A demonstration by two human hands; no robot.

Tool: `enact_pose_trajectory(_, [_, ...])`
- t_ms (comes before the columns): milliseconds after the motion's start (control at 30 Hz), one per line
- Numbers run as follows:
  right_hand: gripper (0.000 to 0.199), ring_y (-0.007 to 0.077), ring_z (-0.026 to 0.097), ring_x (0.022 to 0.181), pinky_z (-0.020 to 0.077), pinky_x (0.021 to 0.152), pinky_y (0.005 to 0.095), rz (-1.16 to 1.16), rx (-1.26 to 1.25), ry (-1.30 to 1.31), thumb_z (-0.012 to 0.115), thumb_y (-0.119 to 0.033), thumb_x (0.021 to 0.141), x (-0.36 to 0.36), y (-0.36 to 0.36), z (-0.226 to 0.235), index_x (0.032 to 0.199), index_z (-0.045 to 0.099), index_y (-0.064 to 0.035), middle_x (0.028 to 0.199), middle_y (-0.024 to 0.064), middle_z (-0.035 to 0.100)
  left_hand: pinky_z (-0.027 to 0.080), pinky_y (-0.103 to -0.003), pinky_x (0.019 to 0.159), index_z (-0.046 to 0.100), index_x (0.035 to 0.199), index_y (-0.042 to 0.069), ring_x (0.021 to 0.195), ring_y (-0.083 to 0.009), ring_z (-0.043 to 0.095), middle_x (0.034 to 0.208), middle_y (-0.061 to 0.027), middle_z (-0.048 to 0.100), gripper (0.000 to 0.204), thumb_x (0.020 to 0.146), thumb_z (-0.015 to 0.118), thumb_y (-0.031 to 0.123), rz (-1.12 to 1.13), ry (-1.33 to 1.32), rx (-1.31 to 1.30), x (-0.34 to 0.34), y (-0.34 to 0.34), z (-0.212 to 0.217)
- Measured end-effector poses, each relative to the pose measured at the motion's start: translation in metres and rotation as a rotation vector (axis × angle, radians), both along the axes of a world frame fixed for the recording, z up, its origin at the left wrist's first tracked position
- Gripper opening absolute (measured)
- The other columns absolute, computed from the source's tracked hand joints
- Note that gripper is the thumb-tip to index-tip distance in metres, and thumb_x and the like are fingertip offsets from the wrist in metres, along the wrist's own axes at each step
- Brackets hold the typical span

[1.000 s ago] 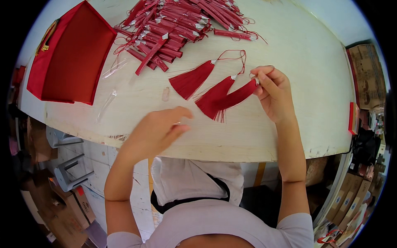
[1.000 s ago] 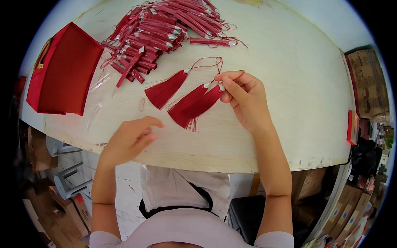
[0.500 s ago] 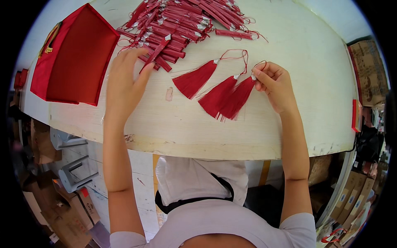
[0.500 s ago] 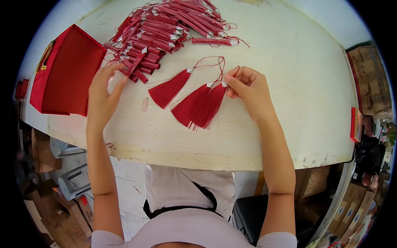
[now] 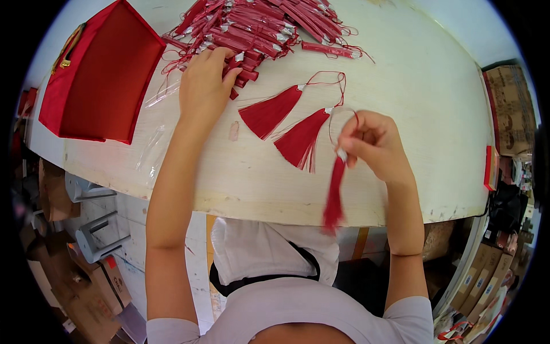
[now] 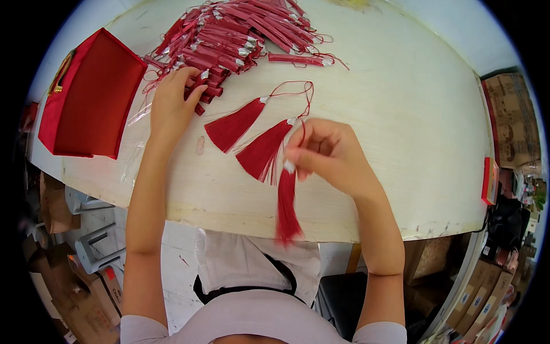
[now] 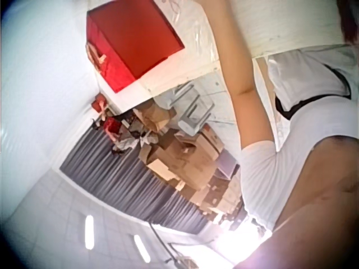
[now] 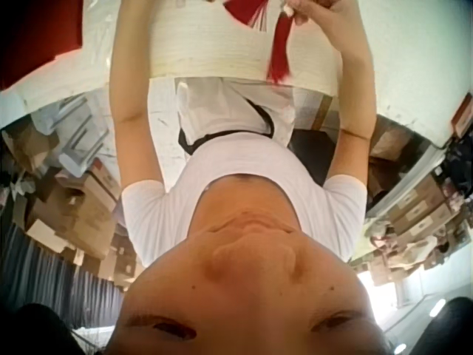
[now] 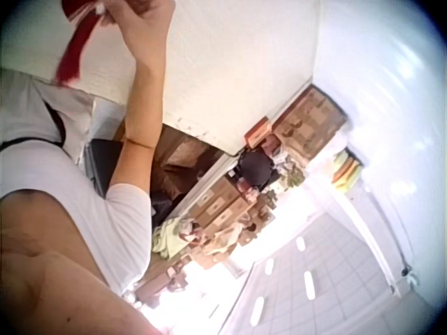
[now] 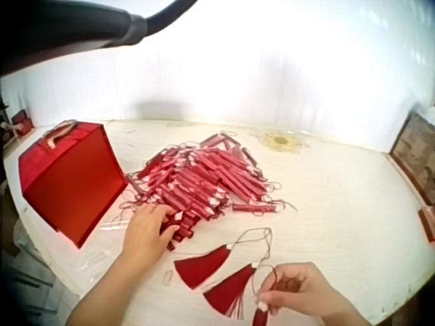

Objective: The person opens a large cardboard box using a box cutter, removes a red decorative box, and then manually places red tassels into individual clear plastic sleeves at a work table.

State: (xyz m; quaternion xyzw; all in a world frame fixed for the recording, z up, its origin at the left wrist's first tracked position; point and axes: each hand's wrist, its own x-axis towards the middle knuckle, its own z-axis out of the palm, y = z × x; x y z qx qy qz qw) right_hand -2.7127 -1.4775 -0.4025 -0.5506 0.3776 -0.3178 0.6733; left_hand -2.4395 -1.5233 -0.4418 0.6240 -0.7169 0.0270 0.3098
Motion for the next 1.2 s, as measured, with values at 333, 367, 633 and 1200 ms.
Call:
enact_pose_trajectory(333, [0.046,0.0059,0.049,0.050,0.0404,0.050,0.0196,-0.490,-0.442,0.416,0.060,-0.001,0.075,0.002,-0.021,-0.033,0.117,0.040,-0.0010,0.072,0.0065,0.057,0.046,-0.023,0.062,0.054,0.093,-0.001,0.068,-0.0123,0.058,0.079,-0.0068,0.059,0.014,0.083,0.057,0.008,-0.184,1.186,0.023,-0.010,0.004,0.019])
enact_pose_trajectory(367, [0.048,0.0060,0.050,0.051,0.0406,0.050,0.0195,-0.482,-0.451,0.420,0.060,-0.001,0.075,0.002,-0.021,-0.035,0.118,0.039,-0.0013,0.076,0.0075,0.058,0.047,-0.023,0.062,0.053,0.095,-0.001,0.070,-0.0128,0.058,0.081,-0.0075,0.059,0.015,0.083,0.056,0.008,-0.213,1.334,0.070,-0.014,0.009,0.026])
enact_pose_trajectory(633, [0.055,0.0087,0.052,0.061,0.0424,0.059,0.0213,-0.559,-0.667,0.293,0.061,-0.003,0.074,0.003,-0.011,-0.017,0.123,0.036,-0.0045,0.111,0.0127,0.047,0.041,-0.018,0.052,0.053,0.107,-0.003,0.060,-0.0074,0.052,0.080,-0.0051,0.058,0.024,0.085,0.050,0.009,-0.577,1.499,0.875,-0.068,0.046,0.046])
enact_pose_trajectory(1200, [0.006,0.0075,0.053,0.058,0.0420,0.051,0.0180,-0.459,-0.290,-0.099,0.058,0.001,0.079,0.001,-0.003,-0.009,0.085,0.057,-0.0007,0.073,0.0053,0.059,0.031,-0.019,0.046,0.055,0.098,0.001,0.051,-0.0049,0.039,0.071,0.0003,0.055,0.019,0.088,0.044,0.014,-0.609,1.132,1.173,-0.062,0.069,0.042])
